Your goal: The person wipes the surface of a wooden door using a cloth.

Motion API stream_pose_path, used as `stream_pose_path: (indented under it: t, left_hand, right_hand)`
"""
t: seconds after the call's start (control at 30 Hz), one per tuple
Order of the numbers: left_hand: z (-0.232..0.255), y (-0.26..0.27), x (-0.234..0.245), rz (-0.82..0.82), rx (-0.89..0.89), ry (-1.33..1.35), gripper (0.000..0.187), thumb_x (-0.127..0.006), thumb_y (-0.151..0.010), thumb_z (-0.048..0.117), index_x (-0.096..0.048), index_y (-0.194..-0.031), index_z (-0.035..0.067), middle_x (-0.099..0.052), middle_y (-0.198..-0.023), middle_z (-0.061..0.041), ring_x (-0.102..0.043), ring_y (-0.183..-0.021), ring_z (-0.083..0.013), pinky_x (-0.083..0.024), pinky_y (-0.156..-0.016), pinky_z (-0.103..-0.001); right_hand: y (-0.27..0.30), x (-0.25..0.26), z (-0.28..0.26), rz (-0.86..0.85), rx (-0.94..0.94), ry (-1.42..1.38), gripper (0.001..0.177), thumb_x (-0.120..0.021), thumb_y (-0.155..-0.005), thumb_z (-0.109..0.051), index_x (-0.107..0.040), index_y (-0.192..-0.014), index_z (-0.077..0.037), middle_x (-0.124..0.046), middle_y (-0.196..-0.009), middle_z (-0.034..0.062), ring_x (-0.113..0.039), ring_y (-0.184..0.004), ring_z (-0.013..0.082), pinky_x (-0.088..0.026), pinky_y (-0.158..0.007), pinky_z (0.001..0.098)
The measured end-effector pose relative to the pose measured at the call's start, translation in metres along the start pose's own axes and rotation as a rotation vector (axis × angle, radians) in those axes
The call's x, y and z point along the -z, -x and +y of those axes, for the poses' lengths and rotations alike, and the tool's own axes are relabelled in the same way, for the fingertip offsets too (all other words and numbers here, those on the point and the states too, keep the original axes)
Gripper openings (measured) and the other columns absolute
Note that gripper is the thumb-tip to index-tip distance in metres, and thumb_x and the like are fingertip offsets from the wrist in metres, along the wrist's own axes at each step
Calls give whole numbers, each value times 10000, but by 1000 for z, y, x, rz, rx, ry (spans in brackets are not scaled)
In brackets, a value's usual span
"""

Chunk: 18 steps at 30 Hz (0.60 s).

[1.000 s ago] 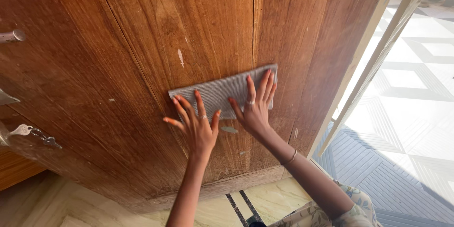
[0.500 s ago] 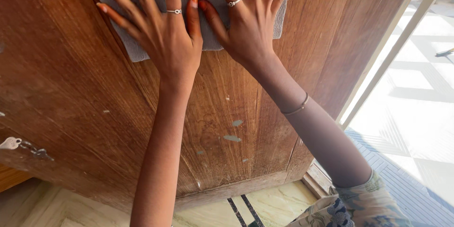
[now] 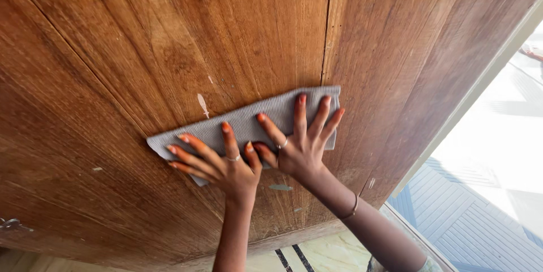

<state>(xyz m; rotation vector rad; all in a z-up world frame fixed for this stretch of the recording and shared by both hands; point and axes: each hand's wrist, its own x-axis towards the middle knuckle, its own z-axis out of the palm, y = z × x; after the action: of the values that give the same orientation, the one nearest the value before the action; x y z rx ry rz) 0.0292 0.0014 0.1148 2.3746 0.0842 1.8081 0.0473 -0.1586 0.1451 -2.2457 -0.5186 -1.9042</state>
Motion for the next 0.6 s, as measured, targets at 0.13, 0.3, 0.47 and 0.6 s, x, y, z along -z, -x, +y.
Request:
stream_pose_path:
  t: [0.13, 0.3, 0.47, 0.6]
  left_hand:
    - [-18, 84, -23, -8, -36, 5, 690, -309, -1053, 610, -79, -1667, 397, 99, -1710, -238, 67, -1537, -591, 17, -1160, -851]
    - [-52, 185, -43, -168, -150, -21, 730, -390, -1050, 591, -16, -1651, 412, 130, -1695, -261, 89, -1501, -611, -10, -1109, -857]
    - [-81, 283, -55, -316, -249, -39, 756, -399, -1051, 604, 50, -1634, 435, 172, -1692, -239, 117, -1515, -568, -65, -1106, -866]
    - [-96, 328, -58, -438, -303, 3, 801, -445, -1027, 627, 39, -1634, 429, 184, -1668, -232, 133, -1507, -559, -100, -1082, -875]
  right_hand:
    - [94, -16, -9, -98, 9, -9, 678, -460, -998, -799, -391, -1580, -458, 7, -1723, 231, 45, -1520, 599, 45, -1138, 853]
    - [200, -34, -10, -202, 106, 9, 710, -510, -971, -821, -347, -1582, -498, 76, -1740, 200, 64, -1513, 571, 73, -1129, 843]
    - [287, -40, -14, -430, 192, -62, 718, -588, -904, -766, -345, -1549, -568, -236, -1611, 165, -381, -1187, 490, -51, -1083, 830]
    - [314, -35, -16, -506, 216, -135, 714, -634, -853, -718, -383, -1495, -535, -368, -1463, 106, -483, -1108, 469, -136, -1056, 819]
